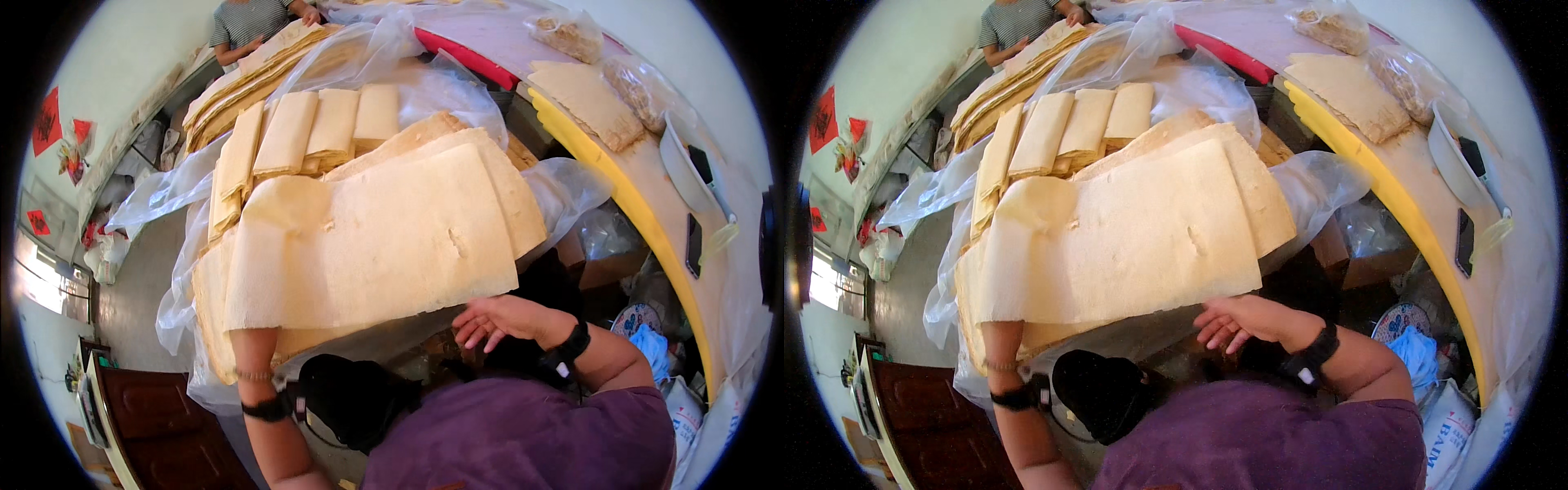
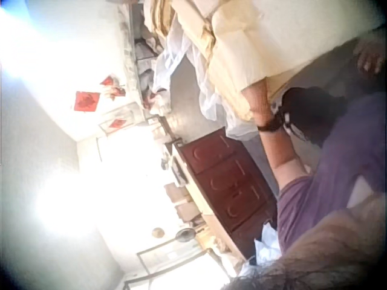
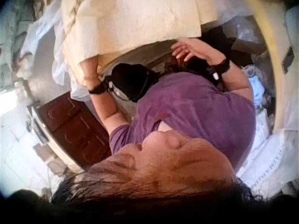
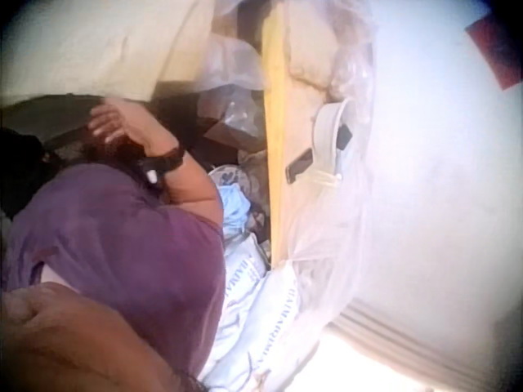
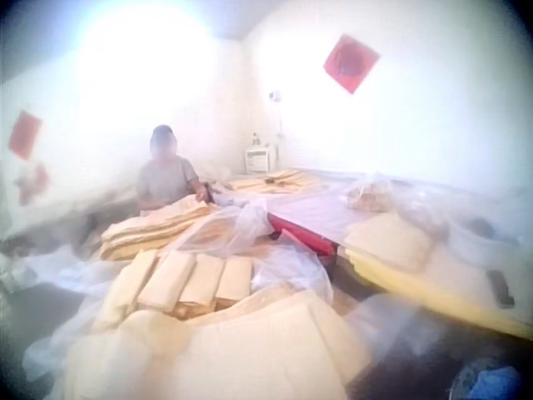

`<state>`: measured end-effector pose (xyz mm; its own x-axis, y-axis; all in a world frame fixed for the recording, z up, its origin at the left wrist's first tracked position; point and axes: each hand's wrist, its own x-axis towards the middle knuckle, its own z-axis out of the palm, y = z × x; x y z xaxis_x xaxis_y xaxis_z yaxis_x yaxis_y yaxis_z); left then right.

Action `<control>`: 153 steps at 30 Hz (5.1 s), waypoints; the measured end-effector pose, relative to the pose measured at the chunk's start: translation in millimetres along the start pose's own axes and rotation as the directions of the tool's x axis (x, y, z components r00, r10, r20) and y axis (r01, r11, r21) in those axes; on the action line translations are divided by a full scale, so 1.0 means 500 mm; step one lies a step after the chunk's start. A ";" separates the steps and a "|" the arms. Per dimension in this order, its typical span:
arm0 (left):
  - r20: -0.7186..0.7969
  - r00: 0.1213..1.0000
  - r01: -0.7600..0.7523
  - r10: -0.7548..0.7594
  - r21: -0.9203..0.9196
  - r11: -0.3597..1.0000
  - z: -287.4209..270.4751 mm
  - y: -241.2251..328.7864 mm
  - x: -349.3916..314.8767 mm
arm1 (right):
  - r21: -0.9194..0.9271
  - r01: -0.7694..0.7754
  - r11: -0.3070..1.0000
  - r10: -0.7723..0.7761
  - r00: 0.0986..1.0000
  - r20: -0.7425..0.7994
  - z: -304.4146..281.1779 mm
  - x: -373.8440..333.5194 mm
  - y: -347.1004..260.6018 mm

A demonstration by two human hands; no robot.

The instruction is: The person peels and folds individual large thin beige sheets from a thick stack by hand.

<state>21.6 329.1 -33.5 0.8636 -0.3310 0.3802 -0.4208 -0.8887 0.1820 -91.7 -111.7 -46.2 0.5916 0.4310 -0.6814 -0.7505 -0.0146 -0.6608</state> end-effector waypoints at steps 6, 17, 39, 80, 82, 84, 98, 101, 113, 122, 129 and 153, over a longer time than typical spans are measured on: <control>0.223 0.897 0.184 -0.382 -0.973 -0.136 -0.093 0.042 -0.121 | 0.343 0.462 0.818 -0.291 0.846 -0.446 -0.042 -0.007 0.029; 0.262 0.738 0.149 -0.621 -0.962 -0.229 -0.037 -0.038 -0.060 | 0.328 0.379 0.865 -0.329 0.923 -0.199 -0.033 -0.051 0.000; 0.110 0.398 0.133 -0.911 -0.989 -0.061 -0.050 0.073 -0.256 | 0.761 0.007 0.649 -0.193 0.969 0.156 -0.058 -0.017 0.058; -0.130 0.955 -0.292 0.267 -0.236 0.927 0.084 0.561 0.100 | 0.564 0.664 0.490 -0.647 0.711 -0.275 -0.008 -0.014 -0.021; -0.114 0.946 -0.321 0.302 -0.222 0.921 0.106 0.571 0.086 | 0.612 0.650 0.450 -0.692 0.688 -0.221 -0.012 -0.013 -0.013; -0.097 0.941 -0.338 0.325 -0.200 0.920 0.119 0.576 0.078 | 0.454 0.700 0.552 -0.644 0.703 -0.302 -0.005 -0.007 -0.004; 0.145 0.988 0.035 -0.050 0.102 0.994 -0.002 0.334 0.002 | -0.066 0.753 0.654 -0.576 0.440 -0.689 -0.042 0.007 -0.117; -0.016 0.999 0.036 -0.037 -0.044 0.998 -0.042 0.337 -0.023 | -0.368 0.498 0.785 -0.587 0.408 -0.699 -0.035 -0.016 -0.268; -0.230 0.970 -0.154 0.084 -0.307 0.939 -0.107 0.380 -0.050 | -0.702 0.657 -0.274 -0.832 0.204 0.516 0.094 0.015 -0.471; 0.204 0.957 -0.142 0.206 -0.291 0.946 -0.173 0.346 -0.082 | -0.775 0.621 0.119 -0.565 0.684 0.461 0.004 -0.013 -0.178; 0.186 0.982 0.142 -0.008 -0.717 0.683 -0.045 0.211 -0.093 | -0.750 0.508 0.424 -0.628 0.762 0.161 0.013 -0.017 -0.251; -0.015 0.990 -0.138 0.139 0.038 0.990 0.003 0.287 0.045 | -0.865 0.267 -0.425 -0.783 0.372 0.499 -0.017 0.105 -0.201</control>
<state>-18.8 193.9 -0.2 0.7927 -0.4460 0.4156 -0.5248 -0.8461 0.0928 17.2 -95.4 -18.4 0.6604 0.6218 0.4210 0.7315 -0.6593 -0.1737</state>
